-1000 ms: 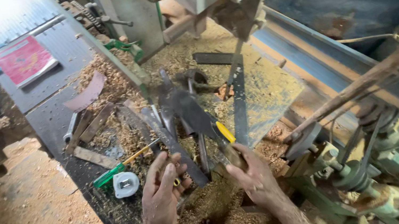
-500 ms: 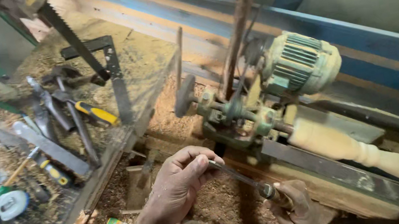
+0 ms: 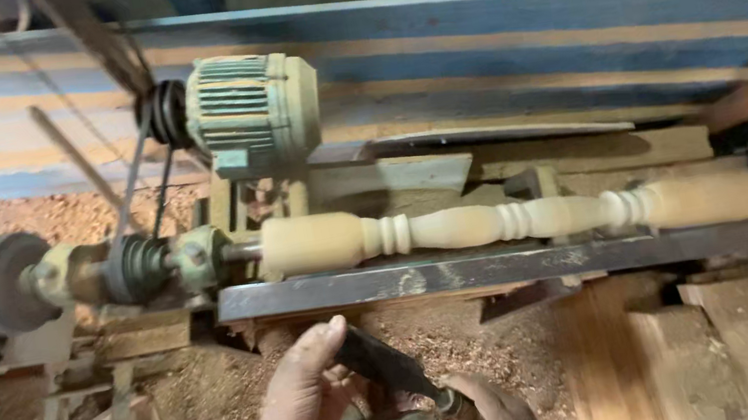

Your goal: The person uses a woodturning tool to shape a piece of wood spinning on a lathe, creating a decorative post. They hold the tool against the wood to carve grooves and smooth sections, then set the tool down and handle other woodworking implements on a nearby table.

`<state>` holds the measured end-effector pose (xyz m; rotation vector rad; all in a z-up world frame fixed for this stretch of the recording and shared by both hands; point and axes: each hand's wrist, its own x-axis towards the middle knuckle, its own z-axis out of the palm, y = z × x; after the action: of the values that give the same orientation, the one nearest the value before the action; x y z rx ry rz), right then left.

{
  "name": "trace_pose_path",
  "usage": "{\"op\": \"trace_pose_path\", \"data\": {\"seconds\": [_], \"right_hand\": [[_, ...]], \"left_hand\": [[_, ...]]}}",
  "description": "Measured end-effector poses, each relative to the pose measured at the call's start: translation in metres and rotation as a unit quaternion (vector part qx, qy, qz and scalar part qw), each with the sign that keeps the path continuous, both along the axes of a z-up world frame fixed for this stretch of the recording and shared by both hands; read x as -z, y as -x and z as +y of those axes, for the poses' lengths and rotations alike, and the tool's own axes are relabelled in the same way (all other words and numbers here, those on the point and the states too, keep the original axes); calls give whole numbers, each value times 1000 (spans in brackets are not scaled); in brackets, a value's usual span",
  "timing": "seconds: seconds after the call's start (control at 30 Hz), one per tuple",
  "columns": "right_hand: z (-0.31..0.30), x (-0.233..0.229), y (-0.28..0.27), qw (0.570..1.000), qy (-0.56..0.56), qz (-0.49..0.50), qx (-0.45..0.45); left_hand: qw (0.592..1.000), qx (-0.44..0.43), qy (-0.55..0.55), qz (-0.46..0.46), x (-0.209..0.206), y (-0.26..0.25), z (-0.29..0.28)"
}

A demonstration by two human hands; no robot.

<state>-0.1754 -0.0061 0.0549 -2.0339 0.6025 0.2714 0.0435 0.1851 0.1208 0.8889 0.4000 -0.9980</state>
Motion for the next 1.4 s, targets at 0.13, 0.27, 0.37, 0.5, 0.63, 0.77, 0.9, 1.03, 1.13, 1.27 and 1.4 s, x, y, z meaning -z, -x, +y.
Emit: {"op": "trace_pose_path", "data": {"seconds": [0.13,0.27,0.37,0.5,0.63,0.77,0.9,1.03,1.13,1.27,1.4], "right_hand": [[3,63,38,995,33,-79,45],[22,69,29,957,-42,86,275],[28,45,-10,913,-106,148,365],[30,15,-49,901,-111,200,368],[25,8,-65,895,-110,180,394],[24,8,-66,892,-119,149,410],[20,3,-68,888,-138,185,398],[21,-8,-75,892,-120,196,389],[20,-13,-82,886,-127,208,396],[23,-15,-82,887,-122,206,394],[25,-12,-82,892,-121,184,394]], "left_hand": [[988,24,-41,145,30,10,-74],[984,121,-24,128,58,11,-128],[970,203,-70,117,77,19,-141],[968,228,-54,90,97,28,-149],[967,247,16,60,112,25,-155],[965,248,6,84,117,24,-156],[962,255,-5,98,117,22,-158],[965,227,-36,129,112,19,-161],[962,214,-79,148,109,18,-159],[971,204,-14,126,121,23,-156],[969,209,-7,133,122,21,-152]]}}
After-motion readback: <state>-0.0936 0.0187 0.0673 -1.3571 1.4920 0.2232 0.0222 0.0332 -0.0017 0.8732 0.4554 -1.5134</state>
